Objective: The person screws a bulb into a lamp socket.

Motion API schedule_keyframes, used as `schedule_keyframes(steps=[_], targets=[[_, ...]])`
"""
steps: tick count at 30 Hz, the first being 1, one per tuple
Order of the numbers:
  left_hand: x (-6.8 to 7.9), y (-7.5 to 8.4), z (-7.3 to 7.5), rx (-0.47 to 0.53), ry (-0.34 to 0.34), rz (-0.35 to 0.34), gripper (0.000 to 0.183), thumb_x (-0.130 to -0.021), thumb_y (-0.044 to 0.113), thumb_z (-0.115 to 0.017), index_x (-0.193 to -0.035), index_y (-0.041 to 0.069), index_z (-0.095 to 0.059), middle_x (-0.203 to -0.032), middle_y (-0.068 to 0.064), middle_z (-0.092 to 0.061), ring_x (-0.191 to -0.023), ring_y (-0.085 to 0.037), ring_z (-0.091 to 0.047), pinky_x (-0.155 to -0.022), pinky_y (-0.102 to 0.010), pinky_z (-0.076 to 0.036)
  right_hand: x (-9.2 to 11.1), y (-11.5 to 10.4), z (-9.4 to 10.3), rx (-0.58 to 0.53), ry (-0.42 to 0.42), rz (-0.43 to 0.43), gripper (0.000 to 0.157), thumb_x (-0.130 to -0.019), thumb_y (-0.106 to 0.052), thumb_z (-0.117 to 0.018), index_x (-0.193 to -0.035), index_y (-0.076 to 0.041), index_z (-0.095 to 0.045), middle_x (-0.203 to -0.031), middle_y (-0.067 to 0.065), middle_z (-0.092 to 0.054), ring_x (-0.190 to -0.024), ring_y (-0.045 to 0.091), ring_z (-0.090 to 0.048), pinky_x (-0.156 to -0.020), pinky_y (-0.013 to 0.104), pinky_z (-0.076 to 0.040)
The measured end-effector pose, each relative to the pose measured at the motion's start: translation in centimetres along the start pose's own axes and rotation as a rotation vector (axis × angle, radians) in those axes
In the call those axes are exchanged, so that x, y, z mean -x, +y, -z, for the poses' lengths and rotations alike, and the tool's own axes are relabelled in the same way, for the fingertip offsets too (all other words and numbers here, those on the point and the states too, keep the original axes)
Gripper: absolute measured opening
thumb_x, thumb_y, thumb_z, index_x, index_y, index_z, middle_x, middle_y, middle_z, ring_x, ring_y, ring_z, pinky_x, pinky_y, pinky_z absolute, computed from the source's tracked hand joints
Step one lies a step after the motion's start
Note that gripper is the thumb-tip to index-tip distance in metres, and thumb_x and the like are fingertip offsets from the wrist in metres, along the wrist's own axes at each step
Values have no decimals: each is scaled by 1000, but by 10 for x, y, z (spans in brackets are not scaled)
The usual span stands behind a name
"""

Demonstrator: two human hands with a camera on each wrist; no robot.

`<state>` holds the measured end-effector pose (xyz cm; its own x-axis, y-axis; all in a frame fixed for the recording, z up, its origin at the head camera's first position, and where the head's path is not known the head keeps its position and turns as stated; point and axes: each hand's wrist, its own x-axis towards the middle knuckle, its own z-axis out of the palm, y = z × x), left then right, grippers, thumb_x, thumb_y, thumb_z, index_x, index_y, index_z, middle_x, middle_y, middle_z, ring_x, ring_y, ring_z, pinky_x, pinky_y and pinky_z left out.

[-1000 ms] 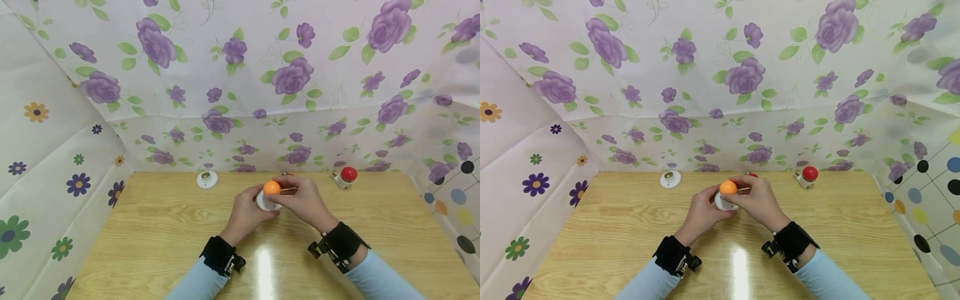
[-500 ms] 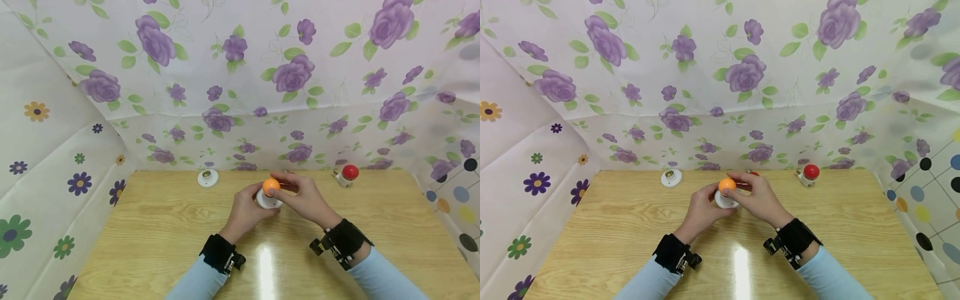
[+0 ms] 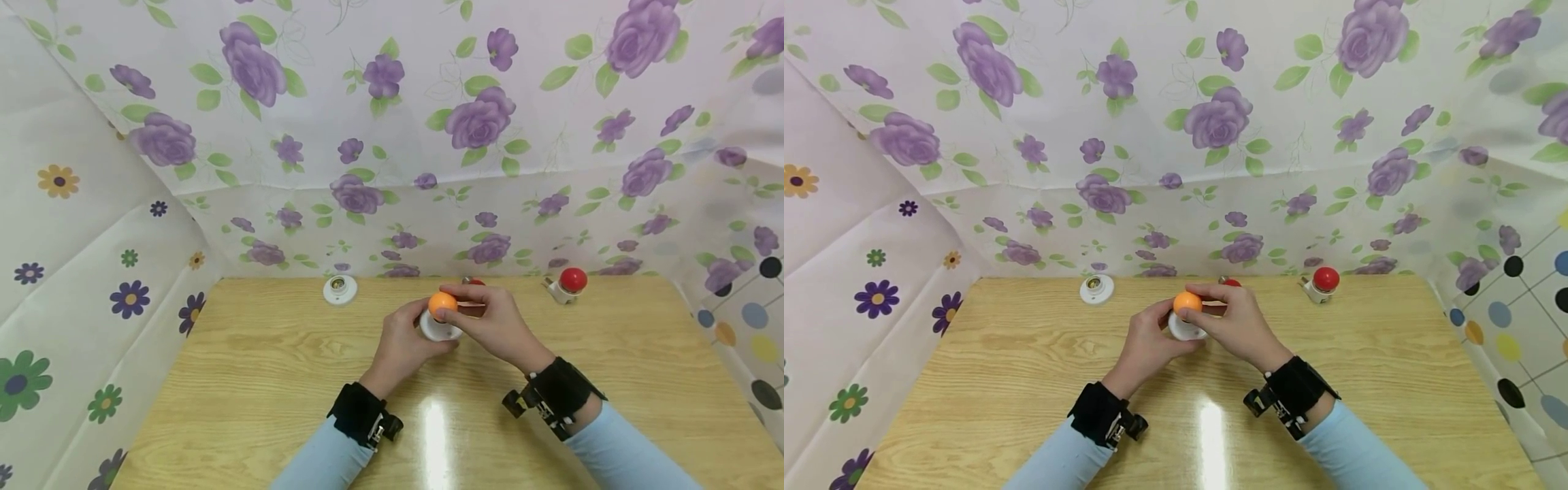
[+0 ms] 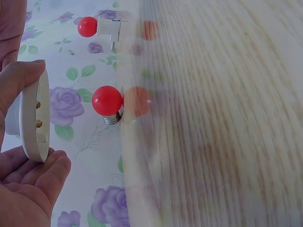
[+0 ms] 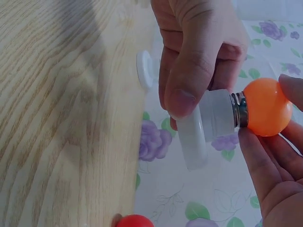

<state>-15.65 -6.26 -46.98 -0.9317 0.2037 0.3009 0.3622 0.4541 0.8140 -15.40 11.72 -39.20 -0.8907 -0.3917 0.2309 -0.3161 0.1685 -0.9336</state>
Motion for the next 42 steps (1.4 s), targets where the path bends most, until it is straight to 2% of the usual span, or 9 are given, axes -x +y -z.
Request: schedule_keyframes(steps=[5,10,15,21,26,31,39,42], targets=[[0,1,0,4,11,-3,65,-65,47,-80,-123,30,-56,-109,15,-57,-98,-3,-55,-78,-33,-49,0,0,-2,-2,52,33,35,-82,-16,-71,-115,-7,-63,-112,9,-60,-99,18,-60,-76,33,-50],[-1,0,-1,5,18,-32,63,-66,46,-80,-123,32,-55,-109,15,-57,-97,-2,-55,-77,-29,-49,1,3,-4,-10,96,57,37,-79,-15,-73,-113,-2,-63,-109,11,-61,-95,19,-62,-74,34,-51],[-1,-1,0,-1,14,-48,63,-66,46,-80,-122,32,-55,-108,16,-58,-97,-2,-55,-77,-29,-49,0,11,-4,28,105,66,42,-79,-19,-74,-118,-9,-62,-114,5,-61,-99,17,-60,-79,35,-49],[-2,-1,4,14,2,-43,64,-65,43,-81,-123,29,-56,-110,15,-57,-99,-1,-54,-80,-28,-48,0,32,4,99,45,85,50,-83,-29,-70,-130,-24,-53,-126,-6,-54,-114,17,-50,-92,34,-42],[-1,-3,5,24,-22,-42,64,-65,40,-82,-122,28,-56,-112,16,-57,-101,-1,-53,-83,-24,-45,0,37,6,71,-52,104,52,-87,-28,-66,-135,-26,-48,-133,-6,-48,-119,19,-47,-94,37,-40],[0,-4,4,9,-31,-37,62,-65,44,-81,-120,29,-58,-109,17,-57,-98,-1,-54,-81,-25,-46,0,34,4,46,-74,115,49,-87,-20,-66,-133,-22,-51,-131,-3,-50,-118,20,-48,-92,39,-42],[1,-3,4,0,-25,-12,64,-65,44,-81,-121,27,-58,-109,16,-57,-98,-1,-54,-81,-24,-46,5,10,0,25,-45,117,42,-85,-7,-66,-126,-9,-56,-122,11,-56,-110,22,-54,-87,47,-44],[1,-3,4,-2,-24,-8,63,-65,43,-82,-121,26,-58,-109,17,-57,-98,-1,-54,-81,-24,-45,6,5,-1,28,-23,119,41,-84,-6,-67,-124,-7,-58,-120,13,-57,-108,22,-55,-85,45,-46]])
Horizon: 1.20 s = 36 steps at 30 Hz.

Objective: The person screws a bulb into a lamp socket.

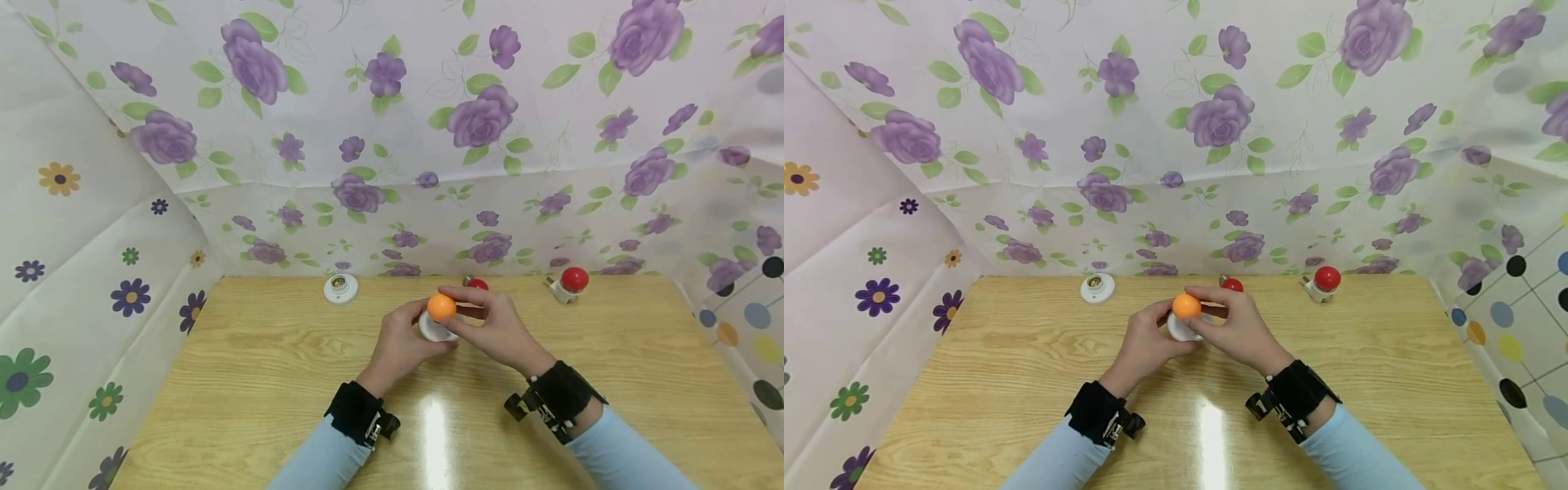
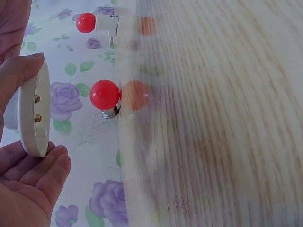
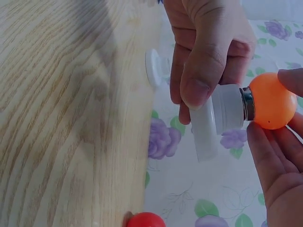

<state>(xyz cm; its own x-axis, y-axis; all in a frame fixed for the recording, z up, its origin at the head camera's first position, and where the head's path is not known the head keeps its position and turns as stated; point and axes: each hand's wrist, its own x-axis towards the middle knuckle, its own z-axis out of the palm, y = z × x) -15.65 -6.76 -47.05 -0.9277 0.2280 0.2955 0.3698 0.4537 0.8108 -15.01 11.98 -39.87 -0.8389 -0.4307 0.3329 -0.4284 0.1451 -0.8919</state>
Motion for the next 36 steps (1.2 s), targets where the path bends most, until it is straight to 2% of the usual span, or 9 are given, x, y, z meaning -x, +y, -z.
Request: schedule_keyframes(steps=[7,10,15,18,23,29,36], targets=[[0,2,0,9,0,-9,64,-65,41,-82,-122,27,-57,-110,15,-57,-98,-3,-54,-81,-26,-46,1,7,-3,-20,67,-17,40,-81,-10,-71,-118,-4,-61,-115,10,-60,-102,24,-59,-80,37,-49],[1,2,-1,16,0,-20,64,-66,41,-82,-123,28,-56,-110,15,-57,-99,-4,-54,-81,-27,-46,1,20,-3,-37,70,-21,41,-80,-13,-72,-119,-8,-62,-116,5,-60,-102,23,-59,-81,37,-49],[1,2,-1,18,2,-13,64,-66,41,-82,-123,28,-57,-110,15,-57,-99,-3,-54,-81,-25,-46,1,35,-2,3,77,-1,49,-79,-20,-74,-126,-19,-58,-122,-3,-57,-110,22,-54,-84,42,-47],[1,2,1,14,1,0,64,-65,41,-82,-123,27,-57,-110,16,-57,-99,-2,-54,-82,-25,-45,-1,25,0,31,64,13,54,-81,-19,-72,-131,-17,-53,-128,0,-53,-116,27,-49,-89,45,-44],[0,1,2,18,1,-7,64,-65,42,-82,-122,26,-57,-111,16,-57,-100,-1,-54,-82,-24,-45,-3,8,2,19,4,13,51,-85,-14,-68,-132,-12,-50,-131,3,-49,-120,30,-46,-94,46,-40],[-1,0,2,29,-12,-11,64,-65,41,-82,-122,26,-57,-110,15,-57,-99,-2,-54,-82,-25,-45,-5,27,3,37,-40,8,51,-86,-21,-67,-134,-22,-50,-133,-5,-49,-120,19,-46,-94,36,-41],[-1,0,1,28,-18,-12,62,-66,40,-82,-121,26,-57,-109,15,-57,-99,-1,-54,-81,-24,-46,-6,25,1,40,-43,6,46,-86,-20,-67,-131,-21,-53,-129,-5,-52,-118,16,-47,-91,36,-42]])
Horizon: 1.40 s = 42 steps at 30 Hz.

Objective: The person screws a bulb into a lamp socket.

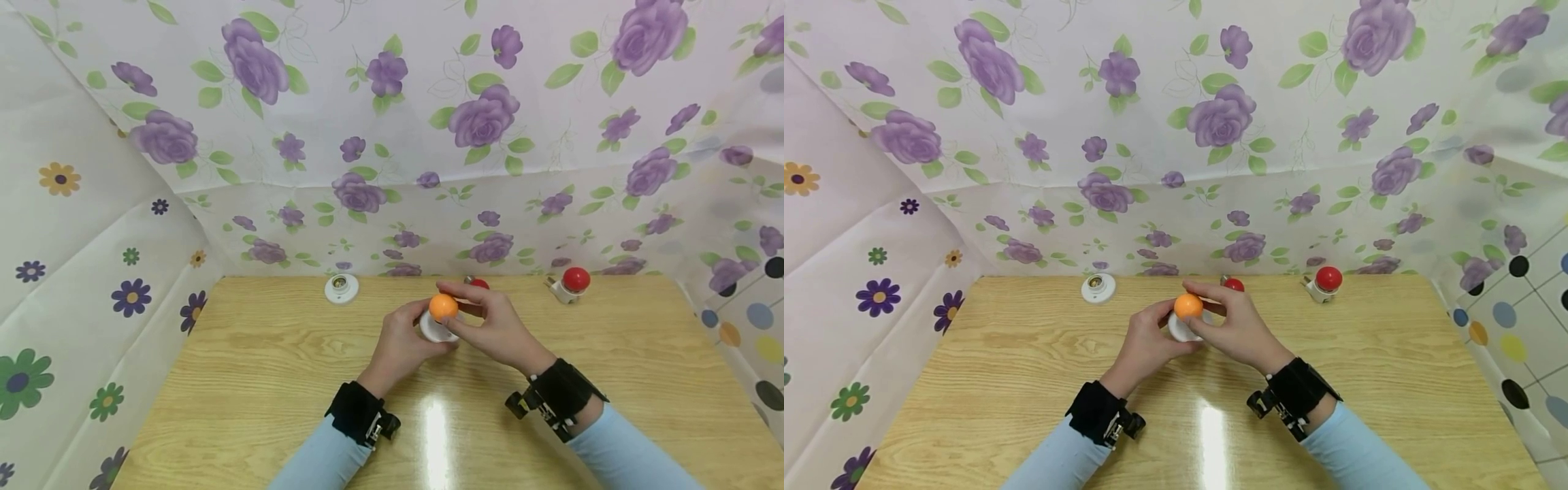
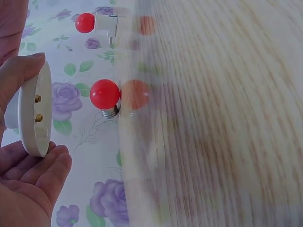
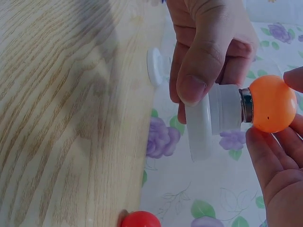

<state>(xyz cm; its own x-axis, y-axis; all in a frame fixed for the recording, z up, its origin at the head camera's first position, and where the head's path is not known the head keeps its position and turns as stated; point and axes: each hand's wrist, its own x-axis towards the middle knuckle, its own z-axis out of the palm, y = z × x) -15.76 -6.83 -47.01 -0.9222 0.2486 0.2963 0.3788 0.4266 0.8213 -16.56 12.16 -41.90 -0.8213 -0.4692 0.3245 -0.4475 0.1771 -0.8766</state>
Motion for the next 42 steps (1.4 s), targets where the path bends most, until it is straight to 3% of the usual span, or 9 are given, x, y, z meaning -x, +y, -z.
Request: schedule_keyframes(steps=[8,13,21,27,32,38,42], targets=[[1,-1,-1,-17,6,-5,62,-65,41,-82,-120,25,-58,-109,16,-57,-98,-1,-54,-81,-23,-46,1,-28,-1,-1,3,-2,41,-85,-9,-66,-125,-7,-57,-122,6,-56,-112,26,-52,-90,42,-43],[0,-1,-1,-16,6,-5,64,-66,39,-82,-122,24,-57,-111,15,-57,-99,-2,-54,-82,-23,-45,1,-16,-1,1,29,13,41,-83,-10,-68,-124,-10,-59,-120,8,-58,-109,25,-54,-88,40,-45],[1,0,-1,-11,11,-8,64,-66,38,-82,-124,26,-57,-112,15,-57,-99,-3,-54,-82,-25,-46,1,7,-1,1,58,26,42,-81,-21,-72,-122,-20,-62,-118,-3,-60,-107,17,-55,-84,34,-47],[2,0,-1,-17,14,-11,62,-66,40,-82,-122,27,-57,-110,15,-57,-98,-2,-54,-81,-25,-46,2,0,-5,17,113,19,40,-78,-19,-75,-117,-18,-64,-113,-3,-62,-102,14,-57,-81,34,-48],[3,0,-1,-16,19,-24,62,-66,43,-81,-121,29,-57,-110,16,-57,-98,-2,-54,-81,-27,-47,3,-19,-7,19,139,41,41,-78,-12,-75,-116,-12,-63,-113,3,-62,-103,20,-57,-83,40,-48],[2,2,0,-9,21,-34,62,-66,43,-81,-121,29,-57,-110,17,-57,-98,-1,-54,-81,-25,-46,3,-26,-1,30,83,63,49,-82,-9,-70,-129,-7,-54,-127,7,-54,-115,29,-49,-91,48,-42],[2,4,1,-9,18,-25,62,-66,44,-81,-121,29,-57,-110,17,-56,-98,-1,-54,-80,-24,-46,3,-16,1,2,28,29,50,-85,-13,-68,-132,-15,-52,-131,0,-51,-119,24,-47,-94,43,-40]])
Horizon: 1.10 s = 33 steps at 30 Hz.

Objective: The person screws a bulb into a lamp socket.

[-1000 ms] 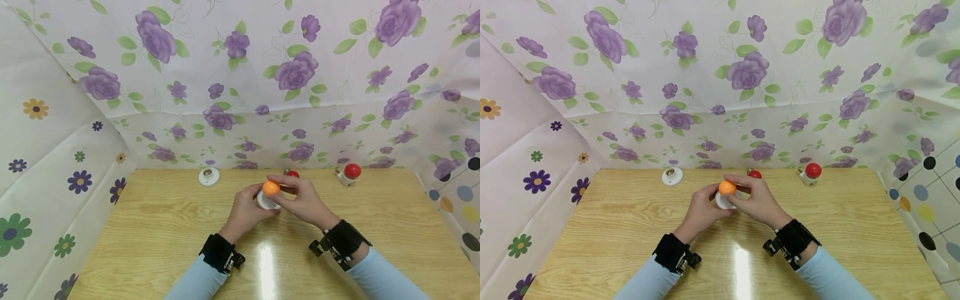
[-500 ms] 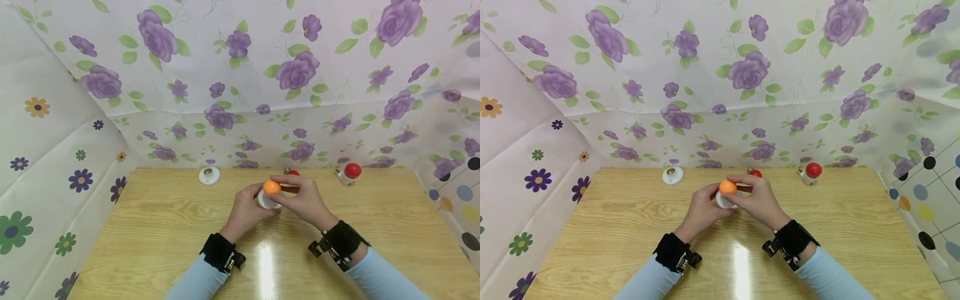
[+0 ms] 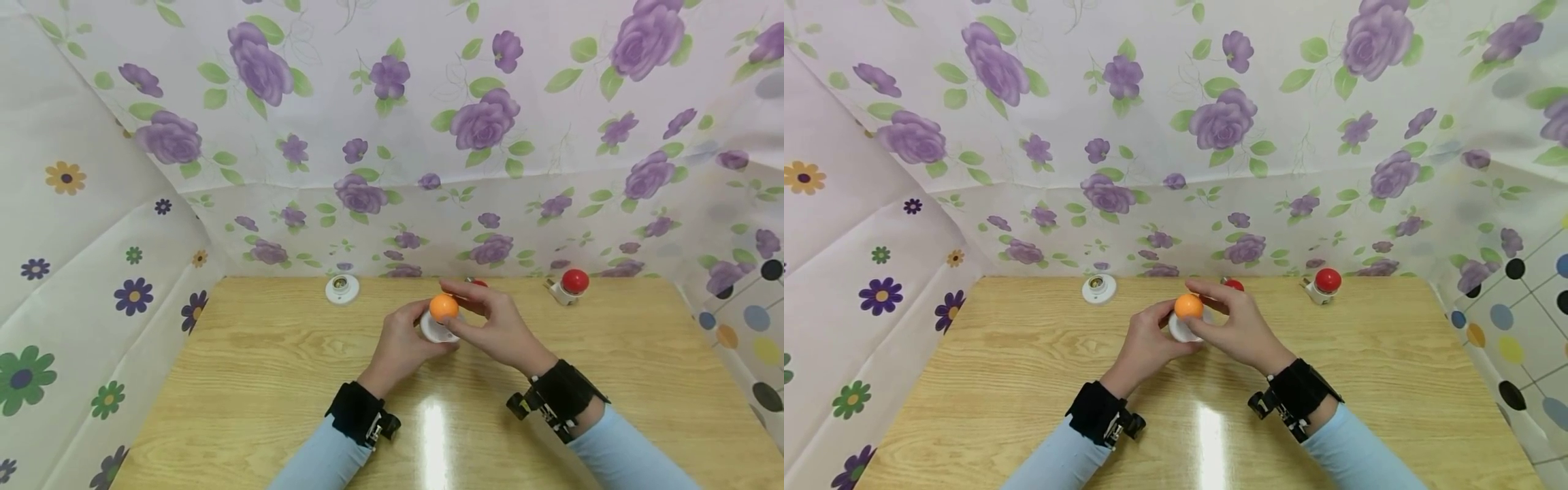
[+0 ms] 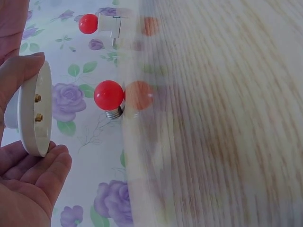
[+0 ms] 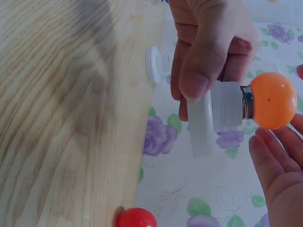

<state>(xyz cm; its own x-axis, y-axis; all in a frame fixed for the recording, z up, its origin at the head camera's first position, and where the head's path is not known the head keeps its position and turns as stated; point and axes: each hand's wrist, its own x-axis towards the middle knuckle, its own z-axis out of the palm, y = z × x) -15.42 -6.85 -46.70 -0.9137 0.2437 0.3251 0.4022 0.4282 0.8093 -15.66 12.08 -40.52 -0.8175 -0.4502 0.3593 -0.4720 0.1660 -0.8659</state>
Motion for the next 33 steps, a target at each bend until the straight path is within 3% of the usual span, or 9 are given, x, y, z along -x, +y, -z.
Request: schedule_keyframes(steps=[4,8,20,24,28,33], targets=[[1,-1,-2,4,-7,17,62,-66,44,-80,-121,28,-57,-110,17,-57,-98,-1,-54,-80,-24,-46,0,4,0,-11,-43,-5,49,-86,-13,-66,-133,-16,-51,-131,0,-51,-119,21,-47,-93,39,-41],[1,-1,-3,-2,-15,26,63,-66,46,-80,-122,27,-57,-110,16,-57,-99,-2,-54,-81,-25,-46,1,-11,0,-5,-52,12,45,-87,-7,-64,-131,-7,-52,-127,6,-53,-115,26,-49,-91,42,-43],[2,-2,-4,0,-16,21,65,-67,48,-79,-124,29,-55,-112,15,-56,-99,-3,-53,-79,-25,-47,3,-4,-2,17,9,26,39,-84,-8,-67,-122,-9,-60,-118,8,-59,-107,23,-55,-85,40,-47],[2,-3,-5,-8,-12,18,65,-67,49,-78,-124,30,-55,-112,15,-56,-99,-3,-53,-78,-26,-47,4,-5,-2,-33,47,0,37,-82,-7,-69,-118,-5,-62,-115,10,-60,-103,25,-58,-80,38,-49],[1,-3,-5,-19,-5,-2,64,-67,49,-78,-123,30,-56,-112,15,-56,-99,-2,-54,-78,-25,-47,4,4,-3,-67,66,-24,38,-80,-9,-72,-117,-5,-63,-114,7,-61,-101,27,-59,-77,35,-50],[0,-4,-6,-26,-2,-16,63,-67,48,-79,-122,28,-57,-111,15,-57,-99,-2,-54,-78,-24,-47,3,20,-3,-27,77,-5,40,-78,-19,-74,-116,-13,-64,-113,0,-61,-102,20,-59,-78,34,-50]])
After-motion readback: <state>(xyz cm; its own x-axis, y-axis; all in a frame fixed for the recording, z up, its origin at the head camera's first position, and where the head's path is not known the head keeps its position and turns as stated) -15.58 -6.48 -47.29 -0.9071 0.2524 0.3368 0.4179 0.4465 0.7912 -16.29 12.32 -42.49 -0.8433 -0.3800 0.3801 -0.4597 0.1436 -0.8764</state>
